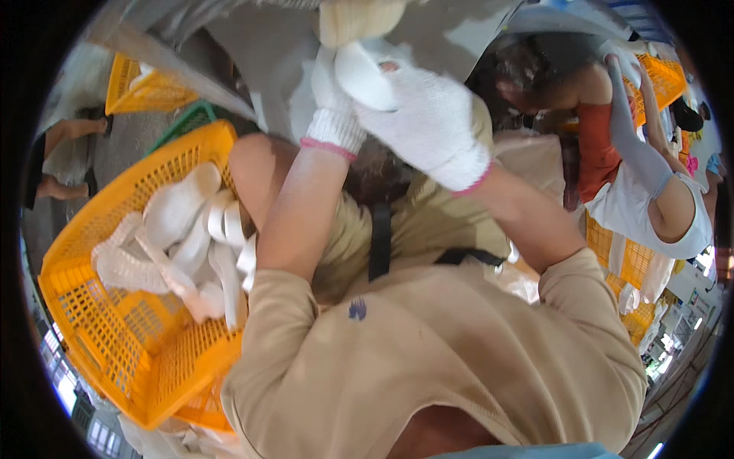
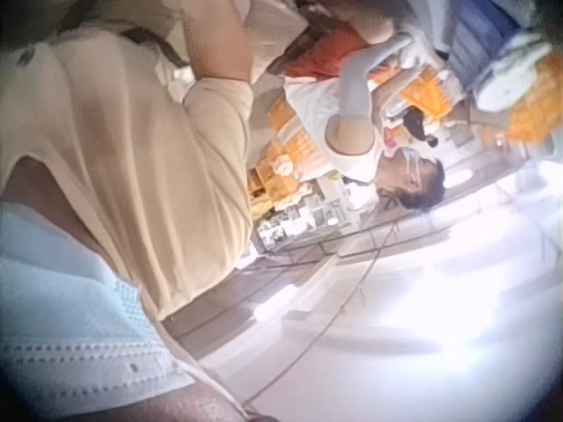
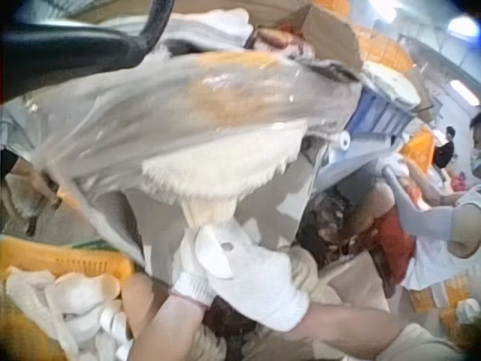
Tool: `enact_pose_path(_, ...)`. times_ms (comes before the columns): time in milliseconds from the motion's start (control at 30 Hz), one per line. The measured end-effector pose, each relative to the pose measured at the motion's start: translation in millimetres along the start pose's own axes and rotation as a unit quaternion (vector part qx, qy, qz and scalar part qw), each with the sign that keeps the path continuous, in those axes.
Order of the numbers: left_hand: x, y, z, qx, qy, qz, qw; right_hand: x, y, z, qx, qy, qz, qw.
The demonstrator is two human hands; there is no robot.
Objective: The person sits on the floor and repeatedly rubs white slipper-like items against a rotating brush to clean them. They pick up each item from a yellow basket, scrub it with both hands, and place it back into the basket.
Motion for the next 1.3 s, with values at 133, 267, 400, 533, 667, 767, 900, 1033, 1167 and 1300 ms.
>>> enact_pose_path(133, -16.2, 6.7, 16.8, -0.052, 0.024, -0.089, 0.994, -0.8, 10.6, 2.3, 0.005, 0.012, -0.061, 0.998)
enact_pose_path(267, -18.6, -4.2, 17.4, -0.018, 0.055, -0.227, 0.972, -8.8, 24.4, 17.1, 0.000, 0.059, -0.097, 0.994)
enact_pose_path(400, -1.0, -16.5, -3.0, -0.009, 0.023, -0.031, 0.999, -9.3, 31.8, 6.0, -0.005, 0.069, -0.079, 0.995)
enact_pose_path(533, 12.3, -18.8, -16.4, 0.003, 0.129, 0.031, 0.991, -8.2, 39.1, -15.8, 0.084, 0.200, -0.052, 0.975)
enact_pose_path(667, 19.2, -23.3, -7.2, 0.052, 0.114, -0.046, 0.991, -5.8, 39.6, -3.5, 0.010, 0.083, -0.095, 0.992)
enact_pose_path(767, 19.5, -22.9, 5.6, 0.272, 0.047, -0.007, 0.961, -9.8, 33.1, 27.1, -0.064, 0.001, -0.135, 0.989)
enact_pose_path(900, 10.9, -17.7, 6.7, 0.260, -0.090, 0.153, 0.949, -16.2, 23.7, 18.8, 0.015, 0.028, -0.169, 0.985)
enact_pose_path(1033, 2.6, -14.0, 11.0, 0.123, 0.129, -0.045, 0.983, -14.2, 15.7, -15.5, 0.134, 0.281, -0.586, 0.748)
enact_pose_path(1167, 30.7, -20.2, 10.4, 0.151, 0.031, 0.002, 0.988, -8.4, -7.0, 47.8, 0.106, 0.138, -0.394, 0.903)
enact_pose_path(1300, 40.9, -28.8, -0.5, 0.045, 0.051, -0.007, 0.998, 3.3, -27.6, 116.2, 0.100, -0.028, -0.063, 0.993)
Point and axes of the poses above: each hand's wrist, its own z-axis away from the middle knuckle, its own y-axis out of the palm, x = y × z, the point moved 2 cm from there along -z, towards the middle knuckle, and after that the axes turned 10 degrees about -y, right-handed, at the moved point
